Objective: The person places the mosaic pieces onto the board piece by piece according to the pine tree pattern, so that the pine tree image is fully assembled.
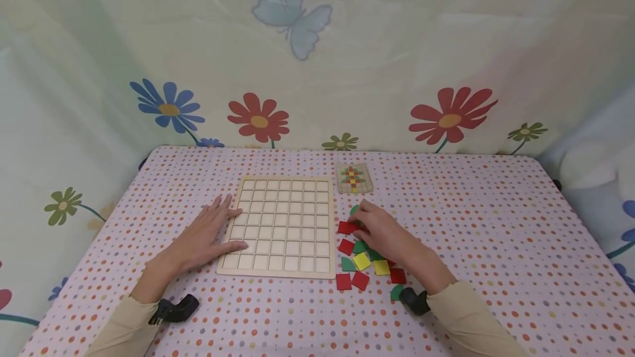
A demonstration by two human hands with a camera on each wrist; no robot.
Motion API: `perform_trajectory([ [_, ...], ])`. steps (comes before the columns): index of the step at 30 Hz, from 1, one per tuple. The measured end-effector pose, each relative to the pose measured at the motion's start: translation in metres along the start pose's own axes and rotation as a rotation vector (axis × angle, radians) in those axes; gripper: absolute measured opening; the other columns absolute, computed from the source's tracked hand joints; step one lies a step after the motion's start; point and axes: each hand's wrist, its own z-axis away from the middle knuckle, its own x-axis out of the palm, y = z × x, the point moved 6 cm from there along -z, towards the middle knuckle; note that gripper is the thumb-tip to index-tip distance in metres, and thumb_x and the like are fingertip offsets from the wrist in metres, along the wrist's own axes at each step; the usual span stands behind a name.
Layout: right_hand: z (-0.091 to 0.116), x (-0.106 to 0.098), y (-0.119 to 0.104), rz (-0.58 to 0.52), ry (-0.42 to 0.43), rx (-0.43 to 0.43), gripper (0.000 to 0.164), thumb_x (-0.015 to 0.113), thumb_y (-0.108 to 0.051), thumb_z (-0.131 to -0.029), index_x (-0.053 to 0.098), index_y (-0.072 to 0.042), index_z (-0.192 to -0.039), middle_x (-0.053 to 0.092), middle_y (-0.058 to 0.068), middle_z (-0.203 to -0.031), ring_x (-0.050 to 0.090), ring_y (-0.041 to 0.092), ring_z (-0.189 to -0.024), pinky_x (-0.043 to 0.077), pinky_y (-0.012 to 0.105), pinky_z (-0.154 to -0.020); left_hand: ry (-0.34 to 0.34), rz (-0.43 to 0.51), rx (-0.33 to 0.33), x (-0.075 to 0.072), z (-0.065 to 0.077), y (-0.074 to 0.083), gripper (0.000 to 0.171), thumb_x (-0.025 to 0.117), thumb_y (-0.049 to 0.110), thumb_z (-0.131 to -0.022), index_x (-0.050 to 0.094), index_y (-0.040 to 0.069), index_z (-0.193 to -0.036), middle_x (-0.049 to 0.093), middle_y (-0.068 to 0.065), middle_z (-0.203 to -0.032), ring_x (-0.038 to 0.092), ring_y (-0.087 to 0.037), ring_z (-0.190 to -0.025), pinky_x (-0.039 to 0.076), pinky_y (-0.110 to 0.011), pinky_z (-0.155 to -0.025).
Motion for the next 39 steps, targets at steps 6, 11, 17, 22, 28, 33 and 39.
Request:
perform_trajectory([
  [6,0.000,0.000,0.000,-0.019,-0.015,0.011,0.022,0.084,-0.002,-0.087,0.076,-0.001,-0.108,0.063,0.002,-0.095,0.061,0.011,-0.080,0.058,0.027,-0.072,-0.003,-0.004,0.012,-0.001,0.000,0.002,0.087,0.069,0.060,-0.095,0.046,0.005,-0.157,0.018,-0.024,-0.171,0.009,-0.043,-0.159,0.012,-0.061,-0.127],
  [11,0.000,0.001,0.001,-0.023,-0.012,0.033,0.023,0.086,-0.005,-0.086,0.075,-0.001,-0.106,0.063,0.002,-0.095,0.061,0.011,-0.080,0.058,0.026,-0.071,-0.021,-0.027,0.031,-0.002,0.000,0.002,0.089,0.068,0.060,-0.095,0.039,0.008,-0.162,0.018,-0.024,-0.171,0.009,-0.044,-0.159,0.010,-0.063,-0.127],
  [17,-0.003,0.000,0.000,0.010,0.004,0.016,0.015,0.085,-0.003,-0.086,0.075,-0.003,-0.098,0.063,0.002,-0.092,0.058,0.010,-0.076,0.057,0.025,-0.068,-0.045,-0.039,0.027,-0.003,-0.003,-0.004,0.099,0.067,0.066,-0.093,0.029,0.011,-0.166,0.011,-0.020,-0.174,0.005,-0.040,-0.161,0.004,-0.064,-0.127],
  [22,-0.003,-0.003,-0.001,0.018,-0.004,0.032,0.013,0.085,-0.002,-0.086,0.078,-0.002,-0.098,0.065,0.001,-0.090,0.057,0.010,-0.076,0.055,0.024,-0.067,-0.062,-0.035,0.004,0.000,-0.006,-0.010,0.104,0.064,0.070,-0.092,0.022,0.014,-0.169,0.005,-0.014,-0.175,0.000,-0.037,-0.161,-0.001,-0.063,-0.127],
  [28,-0.005,-0.007,-0.001,0.007,-0.031,0.106,0.016,0.085,0.001,-0.085,0.081,-0.002,-0.100,0.065,0.000,-0.090,0.057,0.014,-0.079,0.054,0.026,-0.069,-0.061,-0.033,-0.003,0.000,-0.008,-0.010,0.106,0.065,0.071,-0.091,0.021,0.014,-0.169,0.006,-0.013,-0.176,0.001,-0.036,-0.161,0.000,-0.063,-0.127],
  [33,-0.007,-0.006,0.001,-0.023,-0.054,0.138,0.014,0.084,0.001,-0.085,0.082,-0.002,-0.099,0.064,0.000,-0.089,0.056,0.014,-0.078,0.053,0.026,-0.068,-0.049,-0.051,-0.001,-0.001,-0.007,-0.009,0.106,0.065,0.072,-0.090,0.023,0.014,-0.168,0.008,-0.014,-0.175,0.003,-0.037,-0.161,0.000,-0.064,-0.126],
  [39,-0.004,-0.008,0.006,-0.075,0.038,0.133,0.015,0.086,0.004,-0.082,0.082,-0.008,-0.089,0.065,-0.002,-0.087,0.059,0.013,-0.078,0.056,0.025,-0.070,-0.031,-0.072,0.002,-0.003,-0.006,-0.008,0.104,0.065,0.072,-0.089,0.027,0.015,-0.168,0.012,-0.016,-0.174,0.006,-0.042,-0.160,0.000,-0.071,-0.123],
])
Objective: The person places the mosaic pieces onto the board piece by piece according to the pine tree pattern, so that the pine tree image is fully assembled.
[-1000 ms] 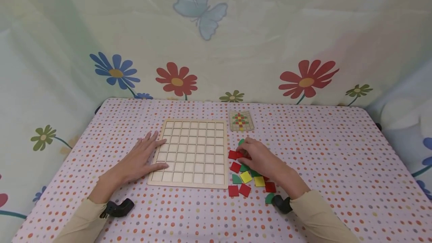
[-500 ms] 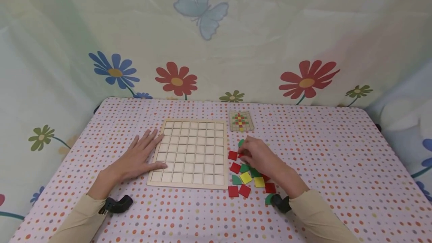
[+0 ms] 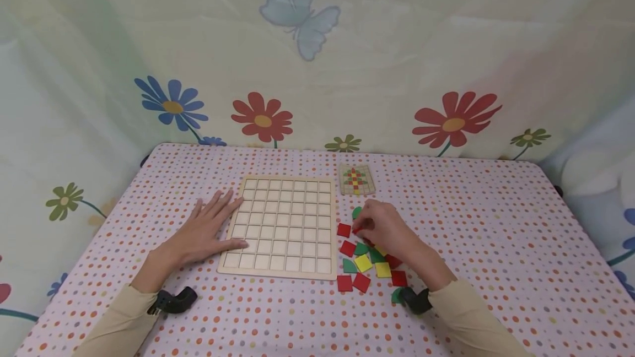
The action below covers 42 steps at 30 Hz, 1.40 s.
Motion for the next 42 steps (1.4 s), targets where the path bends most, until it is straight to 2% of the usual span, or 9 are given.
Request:
perform_trajectory([
  [4,0.002,0.000,0.003,-0.053,0.037,-0.018,0.015,0.086,0.004,-0.082,0.081,-0.008,-0.090,0.071,-0.001,-0.088,0.063,0.013,-0.078,0.059,0.026,-0.072,0.012,-0.007,0.004,-0.001,0.000,0.000,0.102,0.066,0.072,-0.089,0.031,0.015,-0.166,0.015,-0.019,-0.173,0.009,-0.046,-0.159,0.001,-0.075,-0.121],
  [9,-0.002,-0.004,0.006,-0.112,0.078,-0.008,0.015,0.085,0.004,-0.083,0.080,-0.004,-0.095,0.076,0.004,-0.091,0.071,0.018,-0.079,0.063,0.034,-0.074,-0.003,-0.009,-0.017,0.001,-0.002,-0.001,0.104,0.066,0.073,-0.088,0.029,0.016,-0.167,0.013,-0.017,-0.174,0.007,-0.045,-0.159,0.000,-0.073,-0.122],
  [15,-0.026,-0.014,-0.006,-0.132,0.140,-0.033,0.013,0.084,0.004,-0.084,0.082,0.000,-0.096,0.079,0.011,-0.092,0.077,0.030,-0.088,0.063,0.047,-0.081,-0.007,-0.010,-0.036,0.000,-0.001,-0.002,0.103,0.066,0.072,-0.089,0.028,0.017,-0.167,0.012,-0.018,-0.174,0.003,-0.046,-0.159,0.000,-0.073,-0.122],
  [17,-0.037,-0.014,-0.013,-0.149,0.141,-0.053,0.013,0.084,0.004,-0.084,0.082,0.000,-0.097,0.080,0.011,-0.093,0.078,0.030,-0.090,0.063,0.048,-0.082,-0.007,-0.009,-0.038,0.000,0.000,-0.002,0.104,0.066,0.072,-0.089,0.028,0.017,-0.167,0.012,-0.017,-0.174,0.003,-0.045,-0.159,0.000,-0.073,-0.122],
  [24,-0.082,-0.001,-0.042,-0.193,0.088,-0.152,0.010,0.081,0.005,-0.087,0.082,0.000,-0.096,0.079,0.011,-0.096,0.076,0.028,-0.091,0.063,0.042,-0.083,-0.009,-0.008,-0.039,0.000,0.000,-0.002,0.104,0.065,0.073,-0.089,0.028,0.017,-0.168,0.013,-0.018,-0.174,0.003,-0.045,-0.159,0.001,-0.072,-0.122],
  [31,-0.123,0.025,-0.056,-0.297,-0.004,-0.134,0.010,0.077,0.003,-0.092,0.081,0.003,-0.101,0.079,0.015,-0.103,0.075,0.028,-0.095,0.062,0.038,-0.084,-0.013,-0.024,-0.046,0.003,0.001,-0.002,0.104,0.064,0.076,-0.088,0.028,0.018,-0.168,0.013,-0.017,-0.174,0.003,-0.044,-0.160,0.001,-0.071,-0.123],
  [36,-0.139,0.034,-0.060,-0.328,-0.043,-0.102,0.010,0.075,0.002,-0.094,0.081,0.003,-0.103,0.078,0.016,-0.104,0.074,0.027,-0.094,0.062,0.037,-0.083,-0.001,-0.015,-0.041,0.002,0.002,-0.002,0.105,0.065,0.075,-0.087,0.029,0.018,-0.167,0.014,-0.017,-0.174,0.004,-0.045,-0.159,0.001,-0.072,-0.123],
  [42,-0.149,0.039,-0.065,-0.274,-0.057,-0.145,0.010,0.074,0.004,-0.095,0.081,0.004,-0.101,0.078,0.017,-0.101,0.075,0.026,-0.089,0.062,0.034,-0.080,-0.006,-0.023,-0.052,0.001,0.001,-0.002,0.106,0.065,0.075,-0.087,0.026,0.020,-0.168,0.011,-0.014,-0.175,0.003,-0.042,-0.160,0.000,-0.069,-0.124],
])
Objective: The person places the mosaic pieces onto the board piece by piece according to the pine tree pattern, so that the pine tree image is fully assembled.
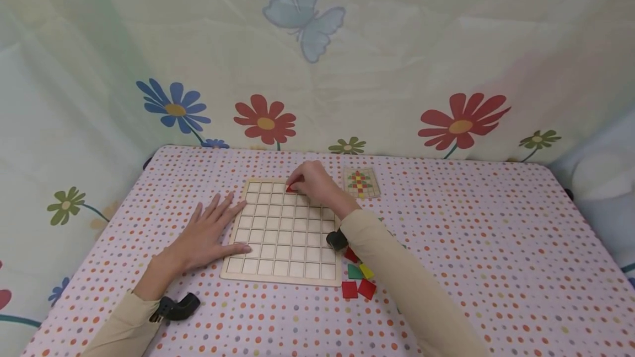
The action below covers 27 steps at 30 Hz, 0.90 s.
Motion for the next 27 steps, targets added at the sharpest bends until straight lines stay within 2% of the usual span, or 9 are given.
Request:
perform_trajectory([
  [5,-0.002,0.001,-0.002,0.019,-0.012,0.012,0.011,0.072,0.005,-0.096,0.082,0.004,-0.101,0.079,0.016,-0.099,0.076,0.026,-0.089,0.062,0.034,-0.082,0.006,-0.001,0.003,-0.001,0.000,0.001,0.105,0.066,0.074,-0.088,0.028,0.019,-0.168,0.013,-0.016,-0.174,0.004,-0.044,-0.160,0.002,-0.071,-0.123],
  [14,-0.007,0.002,-0.005,0.076,-0.049,0.042,0.013,0.071,0.003,-0.097,0.083,0.000,-0.101,0.079,0.015,-0.103,0.075,0.027,-0.099,0.061,0.036,-0.086,0.003,-0.005,0.002,-0.003,0.001,0.000,0.103,0.066,0.073,-0.089,0.028,0.018,-0.168,0.013,-0.016,-0.174,0.005,-0.044,-0.160,0.003,-0.072,-0.123],
  [18,-0.010,0.004,-0.009,0.146,-0.071,0.015,0.013,0.071,0.004,-0.097,0.083,0.001,-0.100,0.079,0.016,-0.103,0.074,0.029,-0.102,0.061,0.036,-0.086,-0.001,0.004,0.004,-0.002,0.000,0.000,0.104,0.065,0.074,-0.088,0.027,0.018,-0.168,0.012,-0.015,-0.175,0.003,-0.044,-0.160,0.001,-0.071,-0.123],
  [24,-0.016,0.010,-0.018,0.317,-0.141,-0.045,0.016,0.068,0.007,-0.098,0.082,0.003,-0.101,0.078,0.017,-0.106,0.073,0.030,-0.105,0.062,0.032,-0.085,-0.004,0.001,0.009,-0.002,-0.001,0.000,0.104,0.065,0.074,-0.089,0.026,0.019,-0.168,0.011,-0.015,-0.175,0.003,-0.044,-0.160,0.001,-0.071,-0.123],
  [27,-0.015,0.013,-0.022,0.358,-0.159,-0.064,0.015,0.068,0.007,-0.098,0.082,0.003,-0.102,0.077,0.017,-0.107,0.073,0.030,-0.105,0.062,0.029,-0.085,-0.014,-0.005,0.003,-0.002,-0.001,0.000,0.103,0.065,0.073,-0.090,0.026,0.019,-0.168,0.011,-0.015,-0.175,0.003,-0.043,-0.160,0.000,-0.071,-0.123],
])
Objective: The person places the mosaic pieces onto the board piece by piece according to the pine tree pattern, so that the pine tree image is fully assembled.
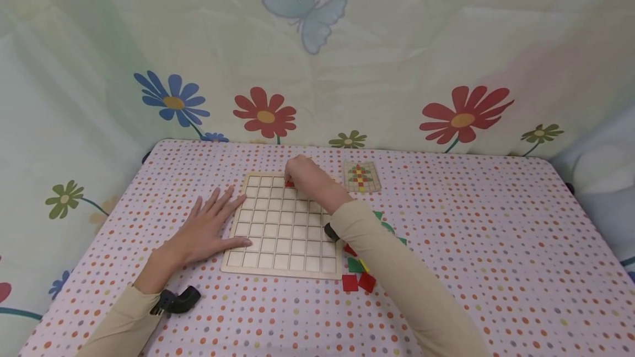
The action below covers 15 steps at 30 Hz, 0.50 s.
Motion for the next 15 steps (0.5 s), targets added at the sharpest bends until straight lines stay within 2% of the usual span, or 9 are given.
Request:
perform_trajectory([
  [6,0.0020,-0.0002,-0.0024,0.010,0.016,-0.016,0.014,0.070,0.007,-0.097,0.083,0.003,-0.100,0.077,0.016,-0.104,0.073,0.028,-0.103,0.061,0.029,-0.085,-0.005,-0.001,-0.001,-0.0009,-0.0003,0.0004,0.103,0.066,0.072,-0.090,0.025,0.019,-0.168,0.010,-0.014,-0.175,0.002,-0.043,-0.160,0.000,-0.070,-0.123],
  [15,0.0017,-0.0003,-0.0104,0.080,0.037,0.012,0.016,0.069,0.010,-0.095,0.083,0.003,-0.098,0.077,0.016,-0.104,0.072,0.028,-0.105,0.061,0.030,-0.087,0.010,0.003,0.006,-0.0008,0.0007,0.0011,0.103,0.067,0.071,-0.089,0.028,0.017,-0.168,0.013,-0.016,-0.174,0.004,-0.044,-0.160,0.001,-0.072,-0.122],
])
